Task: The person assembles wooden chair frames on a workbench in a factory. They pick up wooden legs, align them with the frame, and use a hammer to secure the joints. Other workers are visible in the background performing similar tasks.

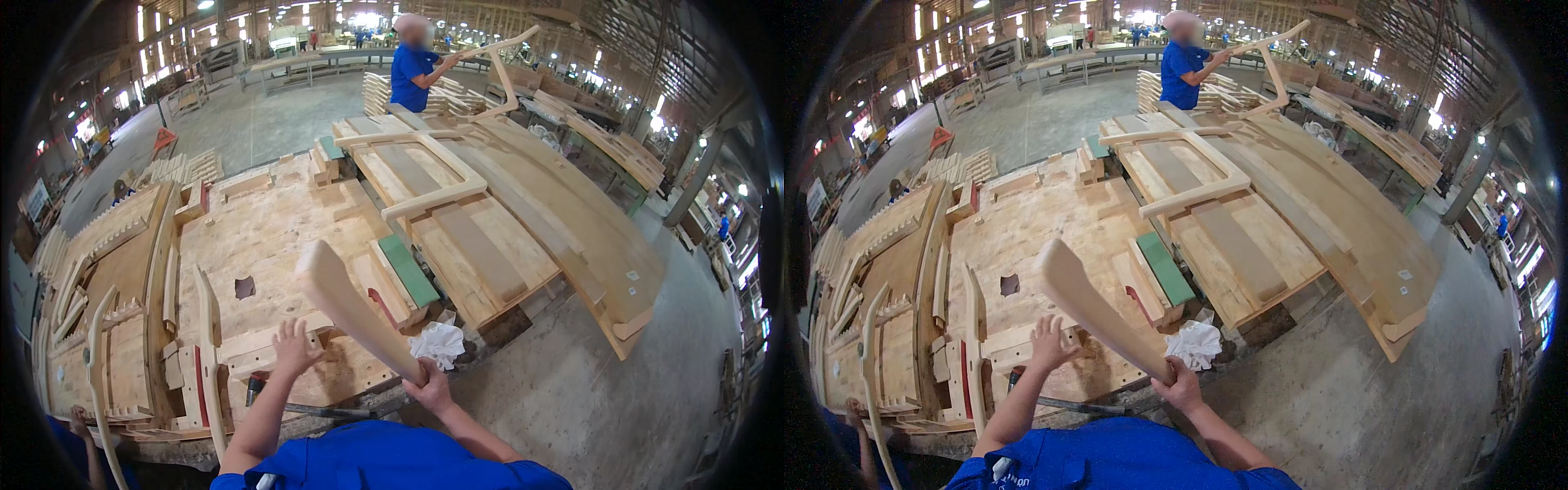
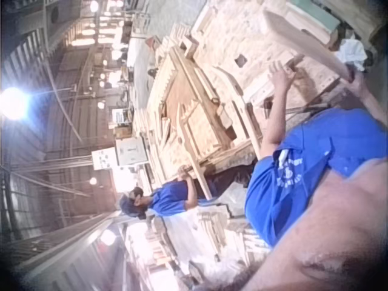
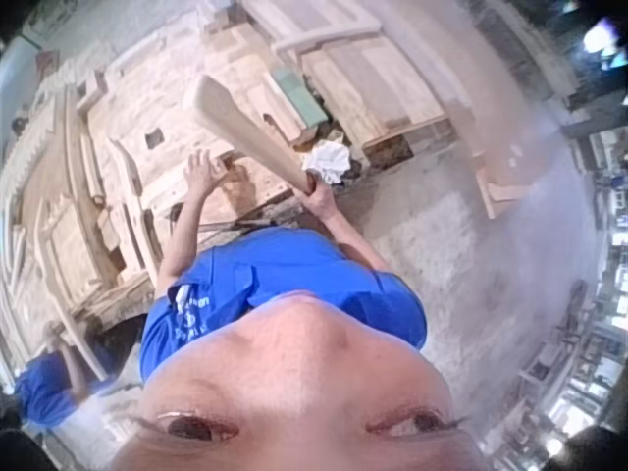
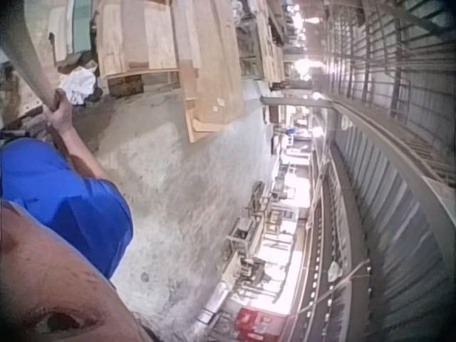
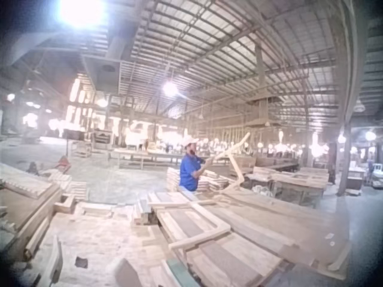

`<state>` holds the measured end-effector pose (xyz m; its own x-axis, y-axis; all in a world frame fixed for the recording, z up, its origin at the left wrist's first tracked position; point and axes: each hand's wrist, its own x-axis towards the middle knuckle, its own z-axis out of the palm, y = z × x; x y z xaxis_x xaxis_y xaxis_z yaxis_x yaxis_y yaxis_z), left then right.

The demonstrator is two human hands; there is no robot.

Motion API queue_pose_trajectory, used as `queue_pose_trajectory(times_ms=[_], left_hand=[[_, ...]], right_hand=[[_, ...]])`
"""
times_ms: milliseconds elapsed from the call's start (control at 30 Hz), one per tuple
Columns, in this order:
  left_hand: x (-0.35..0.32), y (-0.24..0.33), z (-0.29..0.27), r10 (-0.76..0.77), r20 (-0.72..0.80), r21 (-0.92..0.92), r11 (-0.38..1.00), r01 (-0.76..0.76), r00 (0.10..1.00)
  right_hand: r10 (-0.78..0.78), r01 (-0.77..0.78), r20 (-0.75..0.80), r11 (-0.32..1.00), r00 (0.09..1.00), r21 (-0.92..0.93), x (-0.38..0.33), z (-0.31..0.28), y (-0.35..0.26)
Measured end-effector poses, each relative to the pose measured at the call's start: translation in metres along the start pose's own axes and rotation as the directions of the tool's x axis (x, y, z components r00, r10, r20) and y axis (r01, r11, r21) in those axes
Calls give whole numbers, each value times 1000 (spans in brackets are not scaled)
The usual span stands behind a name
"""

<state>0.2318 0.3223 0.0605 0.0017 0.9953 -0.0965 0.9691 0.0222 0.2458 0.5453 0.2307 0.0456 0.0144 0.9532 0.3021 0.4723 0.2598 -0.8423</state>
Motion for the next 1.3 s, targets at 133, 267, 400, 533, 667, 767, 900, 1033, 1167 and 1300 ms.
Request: queue_pose_trajectory(times_ms=[133, 267, 400, 533, 667, 767, 900, 1033, 1167, 1300], left_hand=[[10, -50, 3, -98, 37, 172, 981, 91, 994], [21, -70, 10, -144, 117, 245, 963, 112, 983], [21, -68, 18, -149, 105, 308, 945, 110, 983], [21, -67, 19, -159, 108, 380, 919, 107, 981], [21, -67, 20, -147, 86, 389, 915, 103, 985], [18, -68, 21, -132, 54, 394, 914, 100, 990], [19, -62, 21, -157, 79, 365, 924, 118, 984], [18, -65, 19, -165, 75, 361, 924, 128, 983], [15, -65, 24, -164, 67, 310, 941, 136, 984], [23, -63, 25, -182, 86, 271, 950, 153, 980]], right_hand=[[115, -114, -19, 992, 993, 53, -4, 9, 7], [287, -305, 102, 891, 952, 337, -21, 15, 18], [281, -272, 38, 875, 959, 401, -23, 7, 15], [227, -215, 3, 918, 974, 333, -19, -1, 16], [228, -225, 35, 907, 973, 356, -17, -2, 15], [230, -233, 50, 912, 972, 338, -25, 1, 14], [303, -305, 80, 836, 950, 455, -44, -2, 19], [305, -335, 140, 832, 942, 441, -54, -13, 17], [279, -320, 164, 877, 946, 358, -60, -20, 8], [326, -393, 238, 853, 915, 344, -64, -20, 6]])
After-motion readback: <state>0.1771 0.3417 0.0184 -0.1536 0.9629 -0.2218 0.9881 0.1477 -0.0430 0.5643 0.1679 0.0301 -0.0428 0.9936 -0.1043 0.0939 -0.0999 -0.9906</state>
